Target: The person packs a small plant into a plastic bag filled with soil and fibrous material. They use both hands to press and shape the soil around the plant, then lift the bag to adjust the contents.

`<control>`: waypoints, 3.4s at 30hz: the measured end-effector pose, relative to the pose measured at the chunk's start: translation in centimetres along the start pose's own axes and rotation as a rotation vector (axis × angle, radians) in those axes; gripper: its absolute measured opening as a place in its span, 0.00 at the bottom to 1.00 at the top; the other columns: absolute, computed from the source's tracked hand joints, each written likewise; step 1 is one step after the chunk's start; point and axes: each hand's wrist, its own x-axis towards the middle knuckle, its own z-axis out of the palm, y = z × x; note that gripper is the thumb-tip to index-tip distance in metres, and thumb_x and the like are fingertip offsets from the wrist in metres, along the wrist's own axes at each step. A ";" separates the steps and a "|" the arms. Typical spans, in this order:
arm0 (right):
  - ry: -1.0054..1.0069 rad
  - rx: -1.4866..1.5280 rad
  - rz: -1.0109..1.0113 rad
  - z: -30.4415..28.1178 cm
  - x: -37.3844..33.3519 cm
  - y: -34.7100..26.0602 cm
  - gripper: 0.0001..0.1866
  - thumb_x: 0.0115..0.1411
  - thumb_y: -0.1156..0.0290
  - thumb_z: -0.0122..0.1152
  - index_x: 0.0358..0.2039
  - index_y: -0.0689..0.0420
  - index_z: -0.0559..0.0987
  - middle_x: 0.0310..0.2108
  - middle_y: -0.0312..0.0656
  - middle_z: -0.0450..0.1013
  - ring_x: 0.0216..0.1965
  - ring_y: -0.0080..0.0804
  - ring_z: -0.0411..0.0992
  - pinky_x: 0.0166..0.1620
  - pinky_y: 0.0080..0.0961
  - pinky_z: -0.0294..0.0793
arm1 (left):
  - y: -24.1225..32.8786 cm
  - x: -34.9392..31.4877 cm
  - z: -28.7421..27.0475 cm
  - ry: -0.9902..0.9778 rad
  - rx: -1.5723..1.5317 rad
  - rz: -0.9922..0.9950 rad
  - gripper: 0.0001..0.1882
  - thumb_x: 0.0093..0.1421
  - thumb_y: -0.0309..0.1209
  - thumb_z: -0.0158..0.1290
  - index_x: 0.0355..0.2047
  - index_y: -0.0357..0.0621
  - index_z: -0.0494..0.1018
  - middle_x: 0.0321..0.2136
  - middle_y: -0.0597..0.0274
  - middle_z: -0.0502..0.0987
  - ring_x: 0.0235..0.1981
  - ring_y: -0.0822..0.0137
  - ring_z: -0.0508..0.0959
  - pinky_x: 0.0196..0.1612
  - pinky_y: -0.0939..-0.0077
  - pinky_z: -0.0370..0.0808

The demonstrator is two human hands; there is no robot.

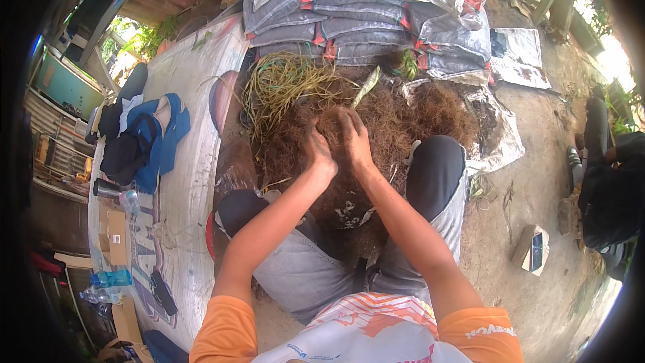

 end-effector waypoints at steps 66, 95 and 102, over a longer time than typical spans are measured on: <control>0.085 0.418 0.349 -2.9 -0.4 1.2 0.26 0.65 0.46 0.41 0.55 0.52 0.65 0.54 0.46 0.64 0.54 0.42 0.65 0.54 0.40 0.69 | -0.3 -1.7 -1.2 -0.531 1.341 1.427 0.16 0.58 0.31 0.48 0.44 0.37 0.73 0.43 0.50 0.76 0.46 0.48 0.74 0.54 0.56 0.68; 0.037 -0.306 0.164 -1.5 -0.6 -8.2 0.23 0.64 0.52 0.47 0.51 0.55 0.72 0.44 0.40 0.73 0.44 0.33 0.73 0.46 0.37 0.73 | 0.6 -2.8 3.2 -0.427 0.446 0.265 0.32 0.60 0.50 0.52 0.57 0.41 0.64 0.54 0.59 0.67 0.58 0.67 0.64 0.60 0.71 0.59; -0.119 -0.264 0.589 1.5 1.1 -13.4 0.33 0.59 0.37 0.47 0.55 0.49 0.68 0.51 0.46 0.70 0.50 0.41 0.70 0.53 0.53 0.66 | 3.0 -1.8 2.9 -0.417 0.126 -0.118 0.28 0.56 0.53 0.50 0.49 0.47 0.70 0.43 0.58 0.76 0.42 0.63 0.78 0.45 0.61 0.77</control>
